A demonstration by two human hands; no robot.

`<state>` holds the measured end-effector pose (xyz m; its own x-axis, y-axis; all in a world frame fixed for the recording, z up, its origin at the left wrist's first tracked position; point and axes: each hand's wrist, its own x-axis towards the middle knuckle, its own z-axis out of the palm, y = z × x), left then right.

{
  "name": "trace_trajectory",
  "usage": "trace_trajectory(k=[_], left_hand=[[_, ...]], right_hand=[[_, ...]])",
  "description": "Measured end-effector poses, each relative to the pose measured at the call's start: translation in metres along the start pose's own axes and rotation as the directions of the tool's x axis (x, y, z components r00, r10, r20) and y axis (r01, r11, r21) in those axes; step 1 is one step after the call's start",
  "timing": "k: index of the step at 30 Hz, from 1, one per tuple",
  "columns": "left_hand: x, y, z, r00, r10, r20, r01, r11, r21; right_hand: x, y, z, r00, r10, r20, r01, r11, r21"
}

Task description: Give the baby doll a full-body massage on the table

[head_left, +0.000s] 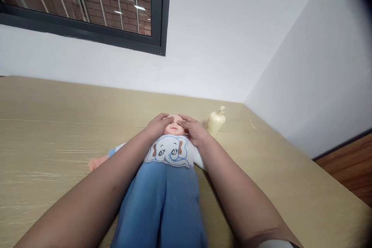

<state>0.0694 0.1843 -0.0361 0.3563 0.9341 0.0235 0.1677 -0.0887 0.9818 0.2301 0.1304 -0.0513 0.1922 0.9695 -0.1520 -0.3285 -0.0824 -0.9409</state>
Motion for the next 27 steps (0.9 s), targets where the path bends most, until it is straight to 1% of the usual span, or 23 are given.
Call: trace_trajectory(k=[3, 5, 10, 13, 17, 21, 23, 27], left_hand=[[0.001, -0.002, -0.001, 1.000, 0.003, -0.005, -0.004, 1.000, -0.008], [0.002, -0.002, -0.001, 1.000, 0.004, -0.006, -0.005, 1.000, -0.014], [0.002, -0.003, -0.001, 1.000, 0.004, -0.010, -0.004, 0.999, -0.038], [0.003, -0.006, -0.002, 1.000, 0.019, -0.006, -0.019, 0.998, -0.052], [0.005, -0.009, -0.003, 0.999, 0.039, 0.005, -0.039, 0.997, -0.067], [0.006, -0.012, -0.003, 0.998, 0.064, 0.005, -0.064, 0.996, -0.068], [0.007, -0.013, -0.003, 0.997, 0.072, 0.004, -0.072, 0.995, -0.064], [0.008, -0.014, -0.004, 0.997, 0.075, 0.004, -0.075, 0.995, -0.066]], right_hand=[[0.000, 0.000, 0.004, 0.999, -0.045, -0.016, 0.045, 0.999, 0.018], [0.000, 0.000, 0.006, 0.998, -0.054, -0.020, 0.055, 0.998, 0.028], [0.000, -0.002, 0.003, 0.999, -0.005, -0.033, 0.005, 1.000, 0.023], [0.000, -0.003, -0.002, 1.000, 0.021, -0.014, -0.021, 1.000, 0.017], [-0.002, -0.003, -0.001, 1.000, -0.010, -0.005, 0.010, 1.000, 0.013], [-0.005, -0.005, 0.006, 0.998, -0.052, -0.038, 0.053, 0.998, 0.023], [-0.005, -0.005, 0.007, 0.998, -0.047, -0.047, 0.048, 0.999, 0.017], [-0.001, -0.005, 0.000, 1.000, -0.016, -0.015, 0.016, 1.000, -0.001]])
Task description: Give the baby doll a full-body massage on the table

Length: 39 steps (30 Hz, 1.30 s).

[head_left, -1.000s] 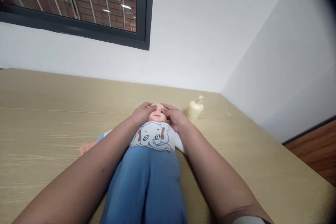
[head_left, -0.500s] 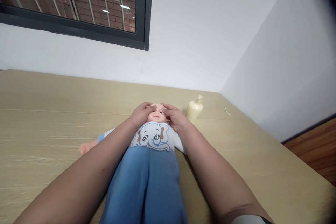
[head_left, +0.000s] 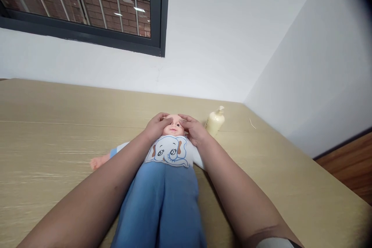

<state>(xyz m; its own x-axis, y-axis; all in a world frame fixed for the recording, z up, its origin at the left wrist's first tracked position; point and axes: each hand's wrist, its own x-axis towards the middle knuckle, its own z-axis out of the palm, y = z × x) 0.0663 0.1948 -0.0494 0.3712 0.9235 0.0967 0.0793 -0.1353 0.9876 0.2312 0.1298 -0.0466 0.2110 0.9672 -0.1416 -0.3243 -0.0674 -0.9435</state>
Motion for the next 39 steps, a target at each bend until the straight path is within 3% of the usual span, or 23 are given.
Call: trace_trajectory(k=[10, 22, 35, 39], left_hand=[[0.003, -0.003, 0.001, 1.000, 0.022, 0.005, -0.022, 0.999, -0.046], [-0.001, -0.002, 0.003, 0.999, -0.002, -0.034, 0.002, 1.000, 0.003], [-0.009, 0.001, 0.004, 0.997, 0.018, -0.076, -0.013, 0.998, 0.058], [-0.007, 0.000, 0.000, 0.987, 0.068, -0.147, -0.048, 0.990, 0.132]], right_hand=[[-0.004, -0.002, 0.006, 0.999, -0.042, -0.017, 0.042, 0.999, 0.006], [-0.003, 0.002, 0.003, 1.000, 0.007, -0.020, -0.007, 1.000, 0.003], [0.014, 0.020, -0.003, 0.992, -0.119, 0.042, 0.122, 0.991, -0.062], [0.015, 0.019, -0.003, 0.993, -0.118, 0.028, 0.120, 0.987, -0.111]])
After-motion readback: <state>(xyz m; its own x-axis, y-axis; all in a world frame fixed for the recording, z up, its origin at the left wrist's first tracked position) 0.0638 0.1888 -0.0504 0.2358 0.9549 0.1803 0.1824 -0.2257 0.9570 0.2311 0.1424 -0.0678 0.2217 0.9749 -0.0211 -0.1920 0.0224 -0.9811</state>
